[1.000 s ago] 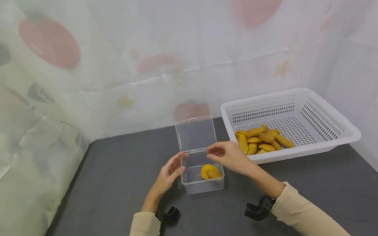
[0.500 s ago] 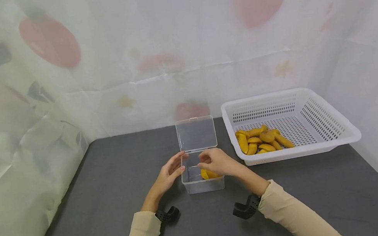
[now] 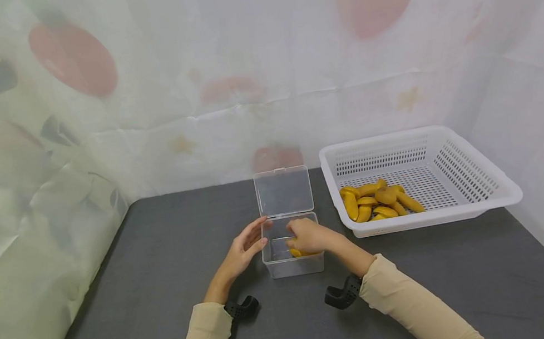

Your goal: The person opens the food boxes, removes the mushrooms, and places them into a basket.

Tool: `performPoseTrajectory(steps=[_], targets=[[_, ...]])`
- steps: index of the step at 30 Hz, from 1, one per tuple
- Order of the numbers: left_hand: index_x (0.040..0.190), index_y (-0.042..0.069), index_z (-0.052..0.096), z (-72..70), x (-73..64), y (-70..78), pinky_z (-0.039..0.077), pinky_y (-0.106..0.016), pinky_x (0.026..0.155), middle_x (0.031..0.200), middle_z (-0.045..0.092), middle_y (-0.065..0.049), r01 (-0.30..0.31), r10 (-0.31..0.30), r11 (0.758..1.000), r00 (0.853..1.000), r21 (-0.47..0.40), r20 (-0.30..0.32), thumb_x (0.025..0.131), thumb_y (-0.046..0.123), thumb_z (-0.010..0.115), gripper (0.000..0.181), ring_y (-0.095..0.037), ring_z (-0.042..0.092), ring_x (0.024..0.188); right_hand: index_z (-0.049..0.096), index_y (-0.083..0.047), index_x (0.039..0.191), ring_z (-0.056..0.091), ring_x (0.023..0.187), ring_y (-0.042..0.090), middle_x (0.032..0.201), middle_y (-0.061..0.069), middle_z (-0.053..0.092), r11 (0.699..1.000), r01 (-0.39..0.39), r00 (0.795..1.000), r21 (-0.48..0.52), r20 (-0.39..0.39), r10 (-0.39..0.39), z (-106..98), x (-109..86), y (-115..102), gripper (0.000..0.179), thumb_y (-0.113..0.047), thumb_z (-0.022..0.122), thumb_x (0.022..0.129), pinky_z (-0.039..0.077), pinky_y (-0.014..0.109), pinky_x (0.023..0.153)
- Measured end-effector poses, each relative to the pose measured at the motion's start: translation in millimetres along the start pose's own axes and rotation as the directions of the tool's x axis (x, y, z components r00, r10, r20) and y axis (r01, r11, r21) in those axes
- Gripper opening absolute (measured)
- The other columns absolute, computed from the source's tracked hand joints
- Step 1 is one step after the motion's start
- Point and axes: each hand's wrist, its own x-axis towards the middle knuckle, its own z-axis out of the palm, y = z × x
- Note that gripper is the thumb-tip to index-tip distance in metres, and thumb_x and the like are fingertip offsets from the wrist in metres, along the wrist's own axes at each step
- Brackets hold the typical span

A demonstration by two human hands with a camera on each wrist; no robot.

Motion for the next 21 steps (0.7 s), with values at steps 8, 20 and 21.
performPoseTrajectory(steps=[8, 20, 21], targets=[[0.149, 0.006, 0.033, -0.3, -0.4, -1.3, 0.032, -0.055, 0.116, 0.148, 0.044, -0.024, -0.003, 0.003, 1.000, 1.000, 0.000, 0.009, 0.100, 0.011, 0.051, 0.053, -0.040, 0.037, 0.142, 0.057, 0.013, 0.122, 0.066, 0.102, 0.036, 0.114, 0.028, 0.066, 0.999, 0.028, 0.999, -0.016, 0.033, -0.027, 1, 0.4, -1, 0.039, -0.013, 0.059, 0.093, 0.056, 0.045, 0.090], [0.149, 0.006, 0.033, -0.4, -0.1, -0.4, 0.032, -0.057, 0.116, 0.146, 0.044, -0.025, -0.013, 0.013, 1.000, 1.000, 0.005, 0.000, 0.100, 0.011, 0.051, 0.053, -0.041, 0.038, 0.141, 0.055, 0.012, 0.126, 0.063, 0.114, 0.038, 0.124, 0.028, 0.062, 0.964, 0.207, 0.955, 0.167, 0.178, -0.236, -1, 3.4, 10, 0.040, -0.002, 0.062, 0.090, 0.054, 0.045, 0.098], [0.149, 0.006, 0.033, -0.3, -0.1, -0.5, 0.032, -0.057, 0.116, 0.147, 0.044, -0.025, -0.013, 0.013, 1.000, 1.000, 0.004, 0.002, 0.100, 0.012, 0.051, 0.053, -0.041, 0.038, 0.141, 0.056, 0.012, 0.126, 0.063, 0.115, 0.039, 0.125, 0.027, 0.062, 0.970, 0.184, 0.960, 0.156, 0.182, -0.211, -1, 4.1, 11, 0.040, -0.003, 0.063, 0.089, 0.055, 0.044, 0.098]])
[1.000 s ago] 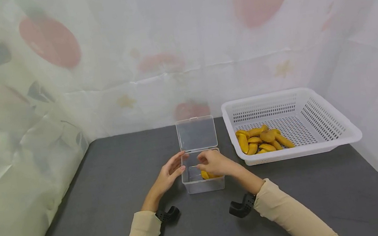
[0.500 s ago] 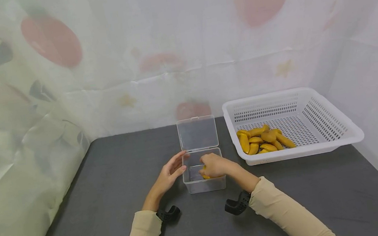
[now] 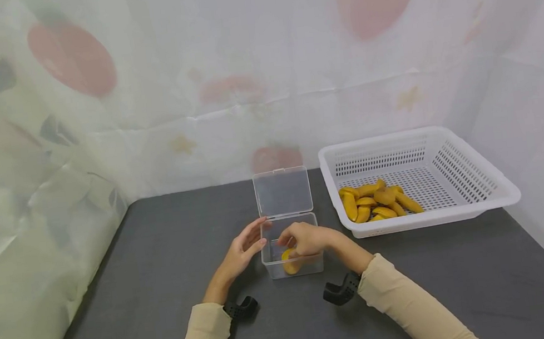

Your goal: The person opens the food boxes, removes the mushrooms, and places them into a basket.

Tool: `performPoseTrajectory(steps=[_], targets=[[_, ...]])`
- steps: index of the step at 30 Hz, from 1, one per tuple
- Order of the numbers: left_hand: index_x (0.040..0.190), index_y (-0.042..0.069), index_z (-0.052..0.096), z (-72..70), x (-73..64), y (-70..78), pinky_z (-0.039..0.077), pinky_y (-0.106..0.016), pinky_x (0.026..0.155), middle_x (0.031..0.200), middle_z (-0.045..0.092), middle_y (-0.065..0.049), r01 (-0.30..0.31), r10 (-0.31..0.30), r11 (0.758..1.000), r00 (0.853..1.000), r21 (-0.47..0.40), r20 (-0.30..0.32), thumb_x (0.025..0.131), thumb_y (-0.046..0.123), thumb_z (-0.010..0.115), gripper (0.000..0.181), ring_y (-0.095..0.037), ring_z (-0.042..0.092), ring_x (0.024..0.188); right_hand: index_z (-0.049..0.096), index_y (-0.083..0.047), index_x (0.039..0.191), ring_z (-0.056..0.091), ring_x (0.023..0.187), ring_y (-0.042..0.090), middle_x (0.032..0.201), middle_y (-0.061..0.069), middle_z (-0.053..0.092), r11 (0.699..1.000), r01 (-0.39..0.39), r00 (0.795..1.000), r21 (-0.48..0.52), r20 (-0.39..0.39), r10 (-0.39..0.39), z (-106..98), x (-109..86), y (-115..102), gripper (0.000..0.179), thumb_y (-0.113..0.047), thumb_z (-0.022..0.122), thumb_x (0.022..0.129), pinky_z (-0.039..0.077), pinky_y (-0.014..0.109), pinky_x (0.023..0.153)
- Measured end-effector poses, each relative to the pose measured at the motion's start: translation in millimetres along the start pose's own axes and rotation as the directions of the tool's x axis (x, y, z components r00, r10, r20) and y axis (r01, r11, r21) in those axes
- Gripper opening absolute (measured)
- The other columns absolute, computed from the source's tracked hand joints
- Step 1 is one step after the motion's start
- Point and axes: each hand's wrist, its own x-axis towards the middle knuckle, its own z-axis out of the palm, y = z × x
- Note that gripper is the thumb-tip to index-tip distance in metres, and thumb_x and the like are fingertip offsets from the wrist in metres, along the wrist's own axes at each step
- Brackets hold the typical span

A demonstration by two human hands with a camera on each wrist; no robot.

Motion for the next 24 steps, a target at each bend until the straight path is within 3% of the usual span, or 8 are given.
performPoseTrajectory(steps=[4, 7, 11, 19, 24], targets=[[0.149, 0.005, 0.033, 0.0, -0.3, -0.8, 0.033, -0.057, 0.116, 0.146, 0.045, -0.025, 0.001, -0.001, 1.000, 1.000, 0.004, -0.005, 0.100, 0.012, 0.052, 0.053, -0.041, 0.039, 0.141, 0.061, 0.011, 0.122, 0.066, 0.111, 0.037, 0.123, 0.025, 0.065, 0.994, -0.098, 0.995, -0.046, -0.023, 0.097, -0.5, 2.8, -0.2, 0.041, -0.004, 0.069, 0.084, 0.058, 0.039, 0.093], [0.149, 0.004, 0.033, -0.2, 0.1, -2.2, 0.034, -0.056, 0.115, 0.146, 0.045, -0.025, -0.003, 0.004, 1.000, 1.000, 0.011, -0.011, 0.099, 0.011, 0.052, 0.053, -0.041, 0.040, 0.140, 0.068, 0.010, 0.112, 0.072, 0.094, 0.028, 0.109, 0.022, 0.072, 0.992, -0.095, 0.995, -0.086, -0.029, 0.093, -0.6, 4.6, -1.0, 0.032, -0.004, 0.071, 0.082, 0.060, 0.030, 0.082], [0.148, 0.004, 0.034, -0.1, 0.3, -2.9, 0.034, -0.056, 0.115, 0.146, 0.045, -0.026, -0.004, 0.004, 1.000, 1.000, 0.008, -0.010, 0.099, 0.012, 0.052, 0.053, -0.041, 0.040, 0.140, 0.074, 0.005, 0.099, 0.067, 0.074, 0.012, 0.091, 0.014, 0.076, 0.990, -0.061, 0.998, -0.129, -0.042, 0.056, 0.5, 4.9, -0.9, 0.019, -0.003, 0.071, 0.081, 0.056, 0.020, 0.068], [0.148, 0.005, 0.034, 0.0, 1.1, -4.7, 0.034, -0.056, 0.115, 0.146, 0.046, -0.026, -0.006, 0.006, 1.000, 1.000, 0.004, -0.009, 0.099, 0.012, 0.052, 0.053, -0.041, 0.040, 0.140, 0.070, 0.001, 0.099, 0.070, 0.088, 0.018, 0.098, 0.014, 0.074, 0.997, -0.054, 0.995, -0.058, -0.086, 0.049, 3.5, 3.5, 1.4, 0.019, 0.002, 0.071, 0.080, 0.059, 0.026, 0.078], [0.148, 0.004, 0.035, 0.1, 1.1, -3.8, 0.034, -0.056, 0.115, 0.145, 0.046, -0.026, -0.005, 0.005, 1.000, 1.000, 0.003, -0.016, 0.099, 0.011, 0.053, 0.053, -0.041, 0.040, 0.140, 0.070, 0.001, 0.097, 0.069, 0.084, 0.014, 0.096, 0.014, 0.075, 0.999, -0.049, 0.990, -0.018, -0.134, 0.046, 4.7, 3.4, 1.5, 0.018, 0.004, 0.071, 0.079, 0.059, 0.024, 0.076]])
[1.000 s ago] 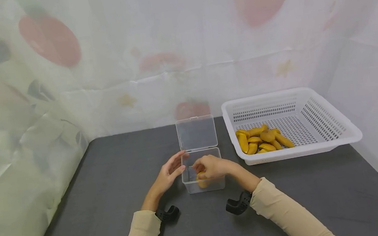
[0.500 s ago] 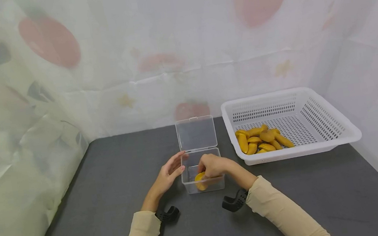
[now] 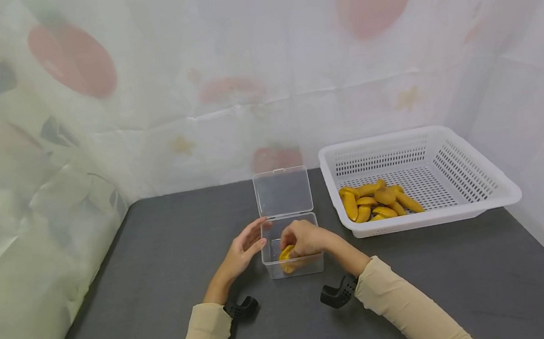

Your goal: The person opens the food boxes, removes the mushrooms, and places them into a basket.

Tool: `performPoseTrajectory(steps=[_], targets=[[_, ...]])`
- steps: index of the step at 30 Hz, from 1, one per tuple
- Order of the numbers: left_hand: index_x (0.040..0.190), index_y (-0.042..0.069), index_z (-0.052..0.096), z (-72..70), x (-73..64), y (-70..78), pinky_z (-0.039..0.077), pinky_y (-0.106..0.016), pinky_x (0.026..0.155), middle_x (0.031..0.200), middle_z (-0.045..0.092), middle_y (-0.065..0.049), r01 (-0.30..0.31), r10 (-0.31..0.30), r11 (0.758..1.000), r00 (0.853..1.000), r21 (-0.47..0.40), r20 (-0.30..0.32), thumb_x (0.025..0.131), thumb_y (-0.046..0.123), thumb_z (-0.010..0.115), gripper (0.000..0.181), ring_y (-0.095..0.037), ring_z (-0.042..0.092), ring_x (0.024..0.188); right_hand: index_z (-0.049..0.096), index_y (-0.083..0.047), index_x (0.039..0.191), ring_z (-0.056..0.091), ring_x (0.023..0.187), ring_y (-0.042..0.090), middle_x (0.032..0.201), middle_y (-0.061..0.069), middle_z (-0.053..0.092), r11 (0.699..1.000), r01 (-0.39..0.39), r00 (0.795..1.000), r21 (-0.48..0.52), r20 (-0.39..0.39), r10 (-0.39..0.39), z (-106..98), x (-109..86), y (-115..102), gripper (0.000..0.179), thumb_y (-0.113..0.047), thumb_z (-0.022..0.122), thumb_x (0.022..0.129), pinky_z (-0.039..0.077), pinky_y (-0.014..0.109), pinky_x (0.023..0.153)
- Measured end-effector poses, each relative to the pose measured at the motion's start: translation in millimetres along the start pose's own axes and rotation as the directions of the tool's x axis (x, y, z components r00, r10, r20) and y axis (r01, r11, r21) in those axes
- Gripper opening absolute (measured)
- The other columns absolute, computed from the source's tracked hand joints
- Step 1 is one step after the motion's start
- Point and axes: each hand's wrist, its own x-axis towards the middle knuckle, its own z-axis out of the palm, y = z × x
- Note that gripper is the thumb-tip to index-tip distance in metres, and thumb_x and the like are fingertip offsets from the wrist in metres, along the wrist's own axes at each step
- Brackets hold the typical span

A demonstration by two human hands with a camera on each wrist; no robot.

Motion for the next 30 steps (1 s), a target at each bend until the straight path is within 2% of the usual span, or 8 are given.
performPoseTrajectory(steps=[4, 10, 18, 25, 30], targets=[[0.148, 0.003, 0.035, -0.1, -0.2, 0.8, 0.034, -0.056, 0.115, 0.145, 0.046, -0.026, 0.005, -0.005, 1.000, 1.000, 0.000, -0.003, 0.099, 0.010, 0.053, 0.053, -0.041, 0.040, 0.140, 0.071, 0.003, 0.097, 0.071, 0.084, 0.016, 0.095, 0.014, 0.075, 1.000, -0.013, 0.999, 0.025, -0.037, 0.014, 1, -0.8, -2, 0.018, 0.002, 0.072, 0.079, 0.059, 0.024, 0.075], [0.148, 0.004, 0.035, -0.1, -0.4, 1.6, 0.033, -0.056, 0.116, 0.144, 0.047, -0.026, 0.009, -0.009, 1.000, 1.000, 0.007, -0.008, 0.099, 0.010, 0.053, 0.053, -0.041, 0.040, 0.140, 0.074, 0.005, 0.095, 0.072, 0.082, 0.019, 0.091, 0.015, 0.076, 0.999, 0.007, 0.995, 0.031, -0.101, -0.004, 2, -0.2, -3, 0.015, -0.002, 0.072, 0.082, 0.059, 0.023, 0.072], [0.148, 0.004, 0.035, -0.2, -0.6, 2.3, 0.033, -0.056, 0.115, 0.144, 0.047, -0.026, 0.006, -0.006, 1.000, 1.000, 0.008, -0.008, 0.099, 0.010, 0.052, 0.052, -0.041, 0.041, 0.139, 0.076, 0.000, 0.094, 0.072, 0.082, 0.019, 0.092, 0.013, 0.076, 1.000, -0.002, 0.987, -0.005, -0.163, 0.001, 0, -1.3, -4, 0.011, -0.005, 0.072, 0.084, 0.059, 0.025, 0.074], [0.148, 0.003, 0.034, -0.6, -0.4, 1.7, 0.033, -0.056, 0.116, 0.144, 0.047, -0.026, 0.003, -0.003, 1.000, 1.000, 0.018, 0.000, 0.099, 0.011, 0.052, 0.053, -0.041, 0.041, 0.139, 0.075, 0.000, 0.096, 0.071, 0.088, 0.027, 0.094, 0.014, 0.076, 0.999, 0.018, 0.952, -0.028, -0.304, -0.026, -5, -4.8, -7, 0.014, -0.008, 0.070, 0.086, 0.060, 0.035, 0.078], [0.148, 0.003, 0.034, -0.2, -0.6, 1.4, 0.033, -0.056, 0.116, 0.144, 0.047, -0.025, 0.003, -0.003, 1.000, 1.000, 0.011, 0.002, 0.099, 0.012, 0.052, 0.053, -0.041, 0.041, 0.139, 0.075, 0.000, 0.097, 0.072, 0.086, 0.028, 0.093, 0.016, 0.076, 1.000, 0.014, 0.926, 0.005, -0.378, -0.011, -10, -8.2, -11, 0.015, -0.009, 0.070, 0.086, 0.061, 0.034, 0.075]])
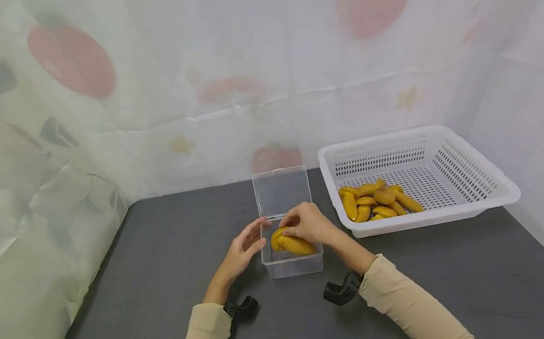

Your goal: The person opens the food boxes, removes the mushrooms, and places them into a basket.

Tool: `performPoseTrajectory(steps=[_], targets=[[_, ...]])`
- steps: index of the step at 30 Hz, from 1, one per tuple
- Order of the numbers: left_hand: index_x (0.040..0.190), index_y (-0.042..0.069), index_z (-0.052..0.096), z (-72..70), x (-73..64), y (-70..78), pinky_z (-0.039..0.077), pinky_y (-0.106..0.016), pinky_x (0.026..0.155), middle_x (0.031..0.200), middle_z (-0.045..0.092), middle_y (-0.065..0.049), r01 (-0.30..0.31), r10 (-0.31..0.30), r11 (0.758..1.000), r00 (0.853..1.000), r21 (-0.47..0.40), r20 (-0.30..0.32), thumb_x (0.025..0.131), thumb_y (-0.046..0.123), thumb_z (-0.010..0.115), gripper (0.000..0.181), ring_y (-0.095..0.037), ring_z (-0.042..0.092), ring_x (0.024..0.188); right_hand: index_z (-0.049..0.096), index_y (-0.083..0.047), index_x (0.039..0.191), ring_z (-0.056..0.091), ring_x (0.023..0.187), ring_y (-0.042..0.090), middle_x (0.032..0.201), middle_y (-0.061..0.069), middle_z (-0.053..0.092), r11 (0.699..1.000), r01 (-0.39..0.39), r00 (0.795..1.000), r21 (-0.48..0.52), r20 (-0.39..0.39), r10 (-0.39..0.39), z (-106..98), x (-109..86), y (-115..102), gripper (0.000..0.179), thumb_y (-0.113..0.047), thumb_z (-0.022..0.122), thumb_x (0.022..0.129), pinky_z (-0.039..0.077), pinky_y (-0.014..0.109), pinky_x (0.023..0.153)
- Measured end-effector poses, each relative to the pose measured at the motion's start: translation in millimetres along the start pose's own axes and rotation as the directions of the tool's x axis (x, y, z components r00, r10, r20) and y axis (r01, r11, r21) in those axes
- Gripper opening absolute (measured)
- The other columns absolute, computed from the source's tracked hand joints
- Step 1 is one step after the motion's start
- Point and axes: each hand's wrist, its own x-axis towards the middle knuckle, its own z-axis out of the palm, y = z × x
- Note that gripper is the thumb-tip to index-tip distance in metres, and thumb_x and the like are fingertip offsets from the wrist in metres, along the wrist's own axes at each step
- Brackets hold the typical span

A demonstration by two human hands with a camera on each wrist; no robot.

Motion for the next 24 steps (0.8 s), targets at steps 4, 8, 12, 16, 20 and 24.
performPoseTrajectory(steps=[4, 8, 12, 16, 20, 24], targets=[[0.148, 0.002, 0.034, 0.2, 0.2, 0.1, 0.033, -0.056, 0.116, 0.144, 0.047, -0.025, 0.006, -0.006, 1.000, 1.000, 0.003, -0.005, 0.099, 0.012, 0.052, 0.053, -0.041, 0.042, 0.139, 0.075, 0.000, 0.097, 0.073, 0.083, 0.027, 0.093, 0.017, 0.076, 1.000, -0.019, 0.999, 0.025, -0.047, 0.020, -6, -1.2, -3, 0.015, -0.008, 0.071, 0.085, 0.061, 0.032, 0.072], [0.148, 0.003, 0.034, 0.3, 0.3, 0.0, 0.033, -0.056, 0.116, 0.144, 0.048, -0.025, 0.009, -0.009, 1.000, 1.000, 0.006, -0.007, 0.099, 0.011, 0.052, 0.053, -0.041, 0.042, 0.139, 0.076, 0.001, 0.096, 0.073, 0.081, 0.028, 0.092, 0.018, 0.076, 1.000, -0.004, 0.997, 0.025, -0.082, 0.006, -12, -2.3, -5, 0.015, -0.008, 0.072, 0.084, 0.061, 0.031, 0.071], [0.147, 0.003, 0.035, 0.3, 0.6, 0.2, 0.032, -0.055, 0.116, 0.143, 0.048, -0.025, 0.006, -0.006, 1.000, 1.000, 0.004, -0.016, 0.099, 0.010, 0.053, 0.052, -0.041, 0.043, 0.138, 0.076, 0.000, 0.095, 0.073, 0.079, 0.026, 0.091, 0.018, 0.076, 1.000, 0.000, 0.995, 0.009, -0.099, 0.001, -18, -2.9, -6, 0.015, -0.009, 0.073, 0.084, 0.061, 0.031, 0.070], [0.147, 0.004, 0.036, 0.6, 1.1, 0.2, 0.032, -0.055, 0.117, 0.142, 0.049, -0.025, 0.003, -0.003, 1.000, 1.000, 0.002, -0.020, 0.098, 0.010, 0.054, 0.052, -0.041, 0.043, 0.137, 0.076, 0.000, 0.096, 0.072, 0.079, 0.025, 0.092, 0.018, 0.076, 0.999, -0.038, 0.993, 0.019, -0.107, 0.040, -24, -3.5, -5, 0.016, -0.010, 0.073, 0.085, 0.061, 0.030, 0.069], [0.147, 0.004, 0.036, 0.7, 0.9, 0.0, 0.034, -0.055, 0.116, 0.143, 0.049, -0.025, 0.007, -0.007, 1.000, 1.000, 0.001, -0.020, 0.098, 0.011, 0.054, 0.053, -0.040, 0.043, 0.138, 0.076, 0.000, 0.097, 0.072, 0.079, 0.025, 0.094, 0.018, 0.075, 0.997, -0.073, 0.990, 0.017, -0.120, 0.074, -32, -3.9, -3, 0.017, -0.012, 0.072, 0.085, 0.060, 0.030, 0.070], [0.147, 0.002, 0.035, 0.3, 0.7, -0.7, 0.035, -0.055, 0.115, 0.143, 0.049, -0.025, 0.004, -0.004, 1.000, 1.000, 0.001, -0.018, 0.098, 0.011, 0.054, 0.053, -0.041, 0.042, 0.138, 0.075, -0.001, 0.100, 0.072, 0.084, 0.027, 0.097, 0.019, 0.075, 0.994, -0.103, 0.987, 0.022, -0.126, 0.105, -41, -5.6, -1, 0.019, -0.014, 0.071, 0.087, 0.061, 0.033, 0.073]])
